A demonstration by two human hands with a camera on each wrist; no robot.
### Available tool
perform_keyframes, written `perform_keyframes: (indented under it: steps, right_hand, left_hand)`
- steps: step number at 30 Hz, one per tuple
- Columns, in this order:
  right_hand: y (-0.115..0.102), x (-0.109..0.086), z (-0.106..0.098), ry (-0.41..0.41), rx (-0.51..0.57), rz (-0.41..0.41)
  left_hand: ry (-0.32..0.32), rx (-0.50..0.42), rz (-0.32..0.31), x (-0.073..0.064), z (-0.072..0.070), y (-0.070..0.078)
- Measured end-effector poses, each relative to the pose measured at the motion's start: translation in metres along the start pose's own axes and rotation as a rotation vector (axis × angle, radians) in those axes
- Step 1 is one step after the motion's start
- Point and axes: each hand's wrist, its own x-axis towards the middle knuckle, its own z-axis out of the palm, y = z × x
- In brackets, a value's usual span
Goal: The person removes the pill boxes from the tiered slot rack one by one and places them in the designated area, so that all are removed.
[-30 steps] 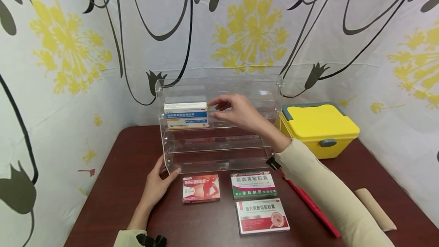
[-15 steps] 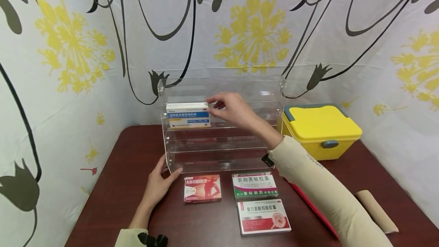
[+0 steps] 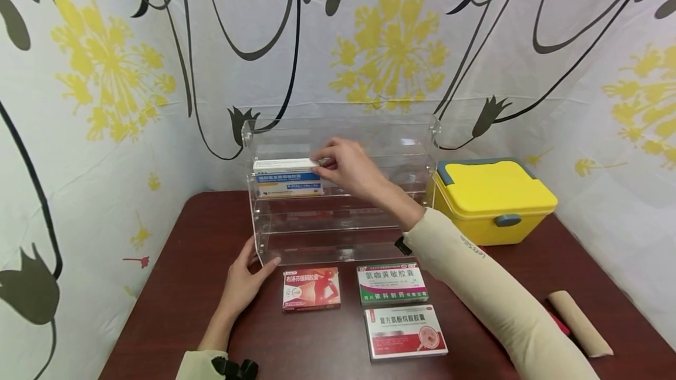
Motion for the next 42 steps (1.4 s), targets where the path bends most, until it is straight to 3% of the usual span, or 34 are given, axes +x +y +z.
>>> perform_keyframes:
  steps: [23, 34, 42]
  right_hand:
    - [0.009, 0.002, -0.003, 0.028, 0.191, 0.144]
    - [0.011, -0.001, -0.004, 0.053, 0.190, 0.138]
    - [0.009, 0.001, -0.014, 0.072, 0.265, 0.132]
  left_hand:
    - [-0.009, -0.003, -0.018, -0.001, -0.001, 0.003]
    - [-0.006, 0.010, -0.020, 0.000, 0.000, 0.002]
    - [-0.005, -0.010, -0.002, 0.000, -0.001, 0.001]
